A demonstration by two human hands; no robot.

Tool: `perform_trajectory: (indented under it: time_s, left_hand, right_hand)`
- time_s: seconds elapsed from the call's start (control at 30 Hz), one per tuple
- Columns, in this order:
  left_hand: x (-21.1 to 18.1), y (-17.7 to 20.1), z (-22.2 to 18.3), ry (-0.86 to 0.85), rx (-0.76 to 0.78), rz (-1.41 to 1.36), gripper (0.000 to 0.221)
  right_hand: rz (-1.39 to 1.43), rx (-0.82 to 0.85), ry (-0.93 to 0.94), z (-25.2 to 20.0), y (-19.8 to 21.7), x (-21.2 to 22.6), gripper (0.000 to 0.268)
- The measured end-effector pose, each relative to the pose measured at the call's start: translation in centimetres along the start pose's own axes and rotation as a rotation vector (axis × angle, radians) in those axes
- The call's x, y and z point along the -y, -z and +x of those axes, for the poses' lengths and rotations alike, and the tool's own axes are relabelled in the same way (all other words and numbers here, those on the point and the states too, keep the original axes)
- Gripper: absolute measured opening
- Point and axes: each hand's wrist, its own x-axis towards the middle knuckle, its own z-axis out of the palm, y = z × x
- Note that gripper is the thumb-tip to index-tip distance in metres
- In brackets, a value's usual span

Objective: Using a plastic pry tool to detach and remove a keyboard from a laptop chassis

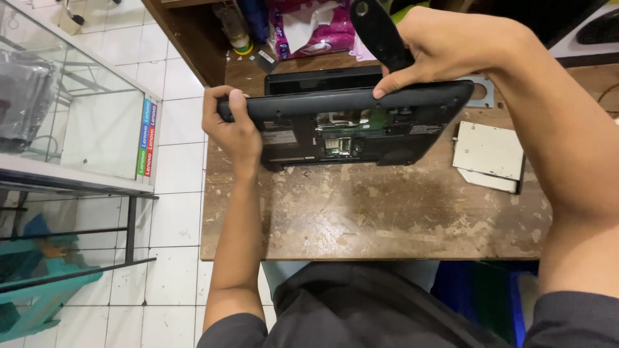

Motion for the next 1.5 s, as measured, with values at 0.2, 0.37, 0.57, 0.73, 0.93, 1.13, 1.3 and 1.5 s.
perform_trajectory:
  time_s: [0.2,0.37,0.57,0.73,0.93,1.13,1.3,1.5]
  left_hand:
    - [-0.5,0.2,-0.1,-0.040,0.016,-0.033,0.020]
    - [0.1,0.1,0.2,-0.041,0.029,0.002,0.020]
    - [0.7,-0.4,0.8,-0.060,0.035,0.020,0.021]
    - [0.8,-0.7,1.3,-0.055,0.058,0.051,0.021]
    - [0.3,-1.1,1.3,-0.098,0.045,0.091,0.019]
    - [0.4,-1.2,1.4,-0.141,0.038,0.069,0.020]
    - [0.6,-0.9,1.5,-0.144,0.058,0.066,0.023]
    - [0.6,-1.0,1.5,-0.123,0.062,0.070,0.024]
  right_hand:
    - [0.001,-0.051,0.077,-2.4,0.2,-1.7,0.029]
    - [0.071,-0.160,0.099,-5.5,-0.5,-5.1,0.023]
    - [0.433,-0.612,0.173,-8.0,-6.4,-11.1,0.035]
    - [0.842,-0.788,0.276,-6.2,-11.2,-13.7,0.038]
    - [1.008,-0.990,0.398,-4.8,-16.1,-14.6,0.039]
    - [1.067,-1.081,0.404,-4.5,-18.1,-14.9,0.039]
    - [1.116,-1.032,0.409,-5.0,-19.0,-15.9,0.037]
    - [1.055,-0.995,0.375,-5.2,-21.1,-16.4,0.037]
